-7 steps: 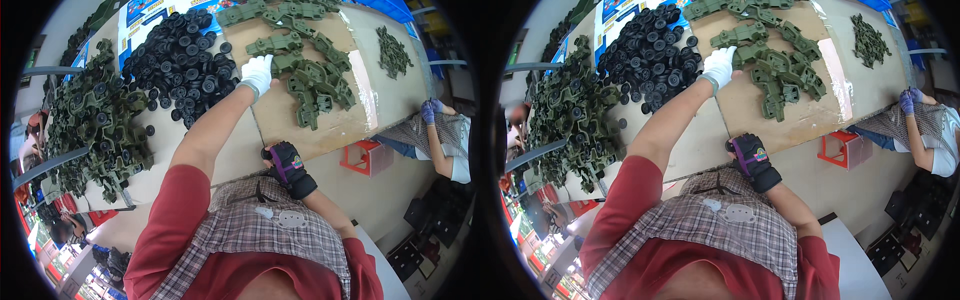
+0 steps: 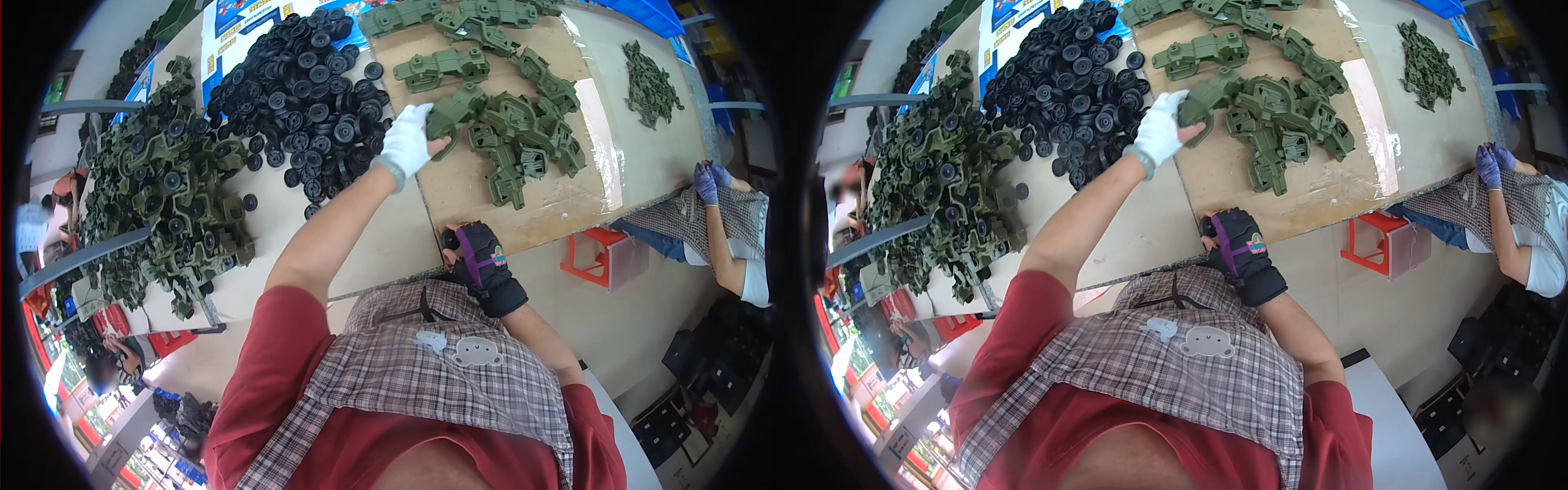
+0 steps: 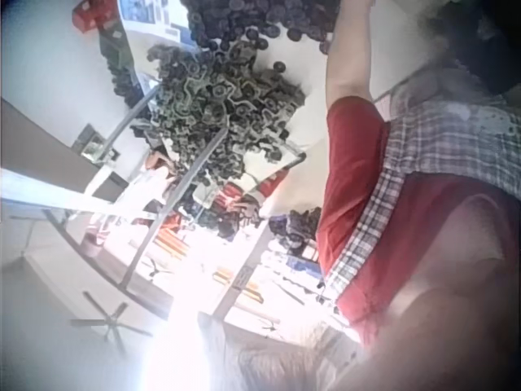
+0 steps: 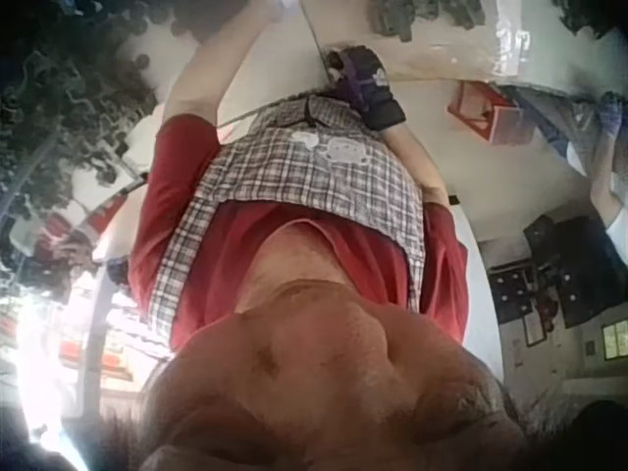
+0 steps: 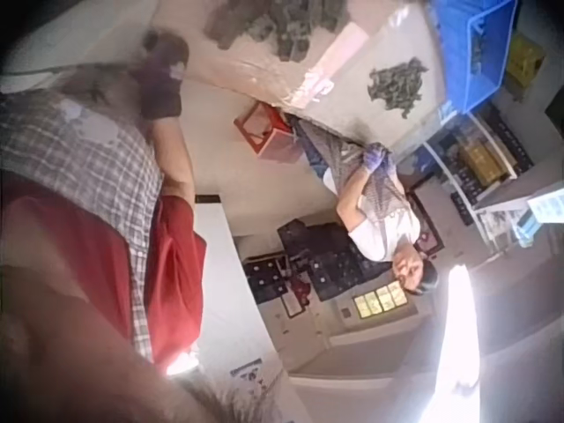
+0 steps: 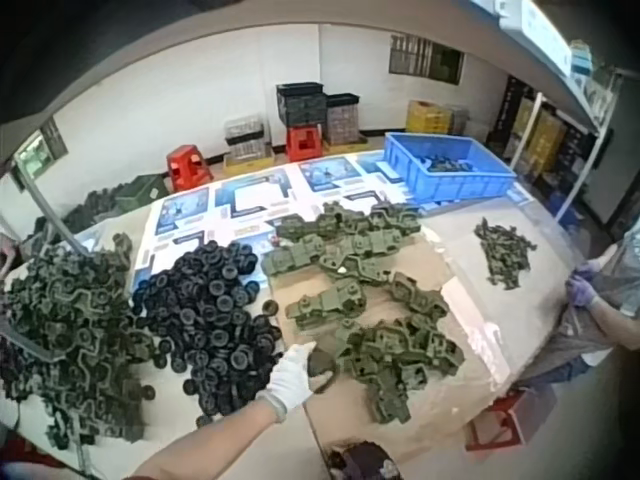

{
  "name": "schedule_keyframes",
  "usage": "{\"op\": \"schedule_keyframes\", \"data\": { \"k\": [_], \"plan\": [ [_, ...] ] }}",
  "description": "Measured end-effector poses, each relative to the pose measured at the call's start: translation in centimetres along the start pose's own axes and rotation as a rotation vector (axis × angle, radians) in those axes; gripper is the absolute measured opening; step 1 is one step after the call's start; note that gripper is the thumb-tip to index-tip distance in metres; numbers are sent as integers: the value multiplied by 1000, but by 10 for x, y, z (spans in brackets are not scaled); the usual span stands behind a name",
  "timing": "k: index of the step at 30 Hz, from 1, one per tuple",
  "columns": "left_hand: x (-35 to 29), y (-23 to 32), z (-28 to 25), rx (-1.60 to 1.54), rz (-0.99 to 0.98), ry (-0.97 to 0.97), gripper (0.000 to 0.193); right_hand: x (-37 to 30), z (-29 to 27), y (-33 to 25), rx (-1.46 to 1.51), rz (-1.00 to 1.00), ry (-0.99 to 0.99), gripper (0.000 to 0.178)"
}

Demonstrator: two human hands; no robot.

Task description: Assemble green plastic toy military vehicles by attaching wheels.

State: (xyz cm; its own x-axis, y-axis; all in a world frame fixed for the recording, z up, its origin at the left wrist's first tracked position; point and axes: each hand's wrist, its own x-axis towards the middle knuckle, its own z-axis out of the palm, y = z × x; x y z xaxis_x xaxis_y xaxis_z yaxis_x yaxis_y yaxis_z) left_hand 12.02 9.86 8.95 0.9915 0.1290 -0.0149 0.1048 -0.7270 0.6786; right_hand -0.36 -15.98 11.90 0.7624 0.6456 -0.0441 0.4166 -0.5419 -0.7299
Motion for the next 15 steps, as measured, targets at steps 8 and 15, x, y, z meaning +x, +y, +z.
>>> {"op": "schedule_keyframes", "data": {
  "k": [8,15],
  "plan": [
    [-225,-53,-44,-787,-470,-76,68,22,-10,25,-8,-121,-28,40],
    [-354,-71,-13,-638,-569,191,57,51,-3,-2,82,-230,-204,43]
  ]
}}
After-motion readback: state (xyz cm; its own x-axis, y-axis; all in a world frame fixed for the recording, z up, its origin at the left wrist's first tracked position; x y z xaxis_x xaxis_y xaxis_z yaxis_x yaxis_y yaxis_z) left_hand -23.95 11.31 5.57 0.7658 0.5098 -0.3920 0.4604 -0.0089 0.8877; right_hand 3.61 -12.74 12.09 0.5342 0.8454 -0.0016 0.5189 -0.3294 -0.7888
